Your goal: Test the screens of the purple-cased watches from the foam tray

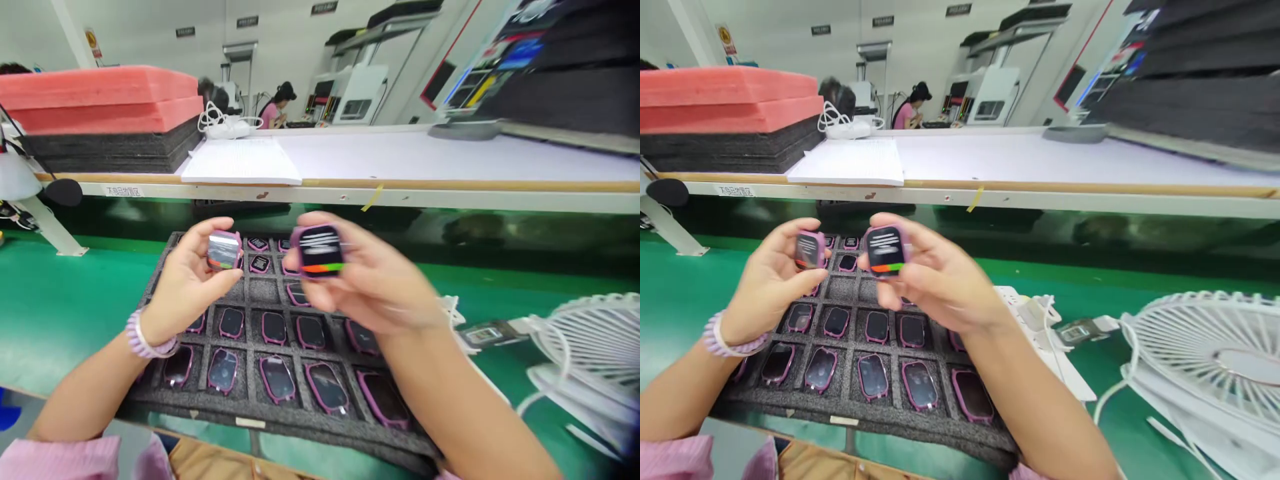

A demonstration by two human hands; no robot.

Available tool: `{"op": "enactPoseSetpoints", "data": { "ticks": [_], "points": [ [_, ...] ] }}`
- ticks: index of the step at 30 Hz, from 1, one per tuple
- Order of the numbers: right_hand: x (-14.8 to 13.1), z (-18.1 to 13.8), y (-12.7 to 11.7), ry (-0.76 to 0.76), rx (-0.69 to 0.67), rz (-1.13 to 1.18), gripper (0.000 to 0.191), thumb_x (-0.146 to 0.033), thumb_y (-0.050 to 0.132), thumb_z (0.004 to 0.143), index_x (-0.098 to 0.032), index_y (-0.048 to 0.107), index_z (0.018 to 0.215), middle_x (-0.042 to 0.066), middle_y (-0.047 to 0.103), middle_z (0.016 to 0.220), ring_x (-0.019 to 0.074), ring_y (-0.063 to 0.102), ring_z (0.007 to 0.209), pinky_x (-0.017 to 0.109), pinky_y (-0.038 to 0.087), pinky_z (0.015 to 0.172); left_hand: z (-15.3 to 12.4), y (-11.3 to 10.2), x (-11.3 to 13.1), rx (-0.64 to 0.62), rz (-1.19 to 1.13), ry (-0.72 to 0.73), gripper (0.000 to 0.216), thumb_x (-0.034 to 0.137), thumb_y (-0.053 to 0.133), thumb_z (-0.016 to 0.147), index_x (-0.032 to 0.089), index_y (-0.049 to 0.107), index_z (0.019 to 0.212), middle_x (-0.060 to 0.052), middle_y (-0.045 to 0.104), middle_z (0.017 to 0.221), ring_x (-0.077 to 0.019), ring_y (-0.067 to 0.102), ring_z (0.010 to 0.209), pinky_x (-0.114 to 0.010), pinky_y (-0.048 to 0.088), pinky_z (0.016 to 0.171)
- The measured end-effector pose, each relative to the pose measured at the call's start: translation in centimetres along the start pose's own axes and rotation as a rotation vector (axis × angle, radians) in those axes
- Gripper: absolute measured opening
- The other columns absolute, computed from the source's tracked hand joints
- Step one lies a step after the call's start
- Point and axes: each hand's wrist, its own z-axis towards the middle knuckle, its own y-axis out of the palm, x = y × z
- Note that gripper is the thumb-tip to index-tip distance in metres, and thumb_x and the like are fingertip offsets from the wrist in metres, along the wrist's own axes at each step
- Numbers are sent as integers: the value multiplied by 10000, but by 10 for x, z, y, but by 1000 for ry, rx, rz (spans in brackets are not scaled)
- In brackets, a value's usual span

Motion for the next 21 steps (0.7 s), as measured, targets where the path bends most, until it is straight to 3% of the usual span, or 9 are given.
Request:
{"op": "enactPoseSetpoints", "data": {
  "ticks": [2,4,7,13,21],
  "points": [
    [11,12,2,39,-50,102,599,-305,935,821,-257,628,1333,46,738,1063,173,738,784,278,616,722,5,16,-14,-57,-373,-107,552,136,772,811,173,563,1321,-70,705,1105,-139,708,920,-206,608,794],
    [26,22,2,94,-49,164,587,-206,920,799,-233,620,1303,35,744,1007,169,751,834,257,615,773,6,28,-27,-86,-517,-198,602,132,775,771,183,540,1323,-78,680,1158,-144,703,966,-217,608,833],
    [42,28,3,99,-36,160,581,-158,882,793,-209,591,1293,20,738,962,150,739,814,232,596,747,5,34,-35,-94,-550,-244,633,133,762,740,185,519,1323,-87,647,1220,-134,704,950,-217,618,815],
    [45,25,5,40,3,59,516,-174,829,813,-192,583,1266,2,704,923,131,691,739,227,541,662,7,32,-31,-91,-556,-303,531,169,739,745,166,551,1242,-56,655,1128,-65,688,688,-170,601,634],
    [46,26,6,37,68,52,513,-149,795,736,-193,602,1208,-17,676,906,113,648,680,228,498,644,5,33,-32,-109,-666,-335,565,159,699,734,172,550,1279,-71,685,1214,-122,768,710,-237,670,711]
  ]
}}
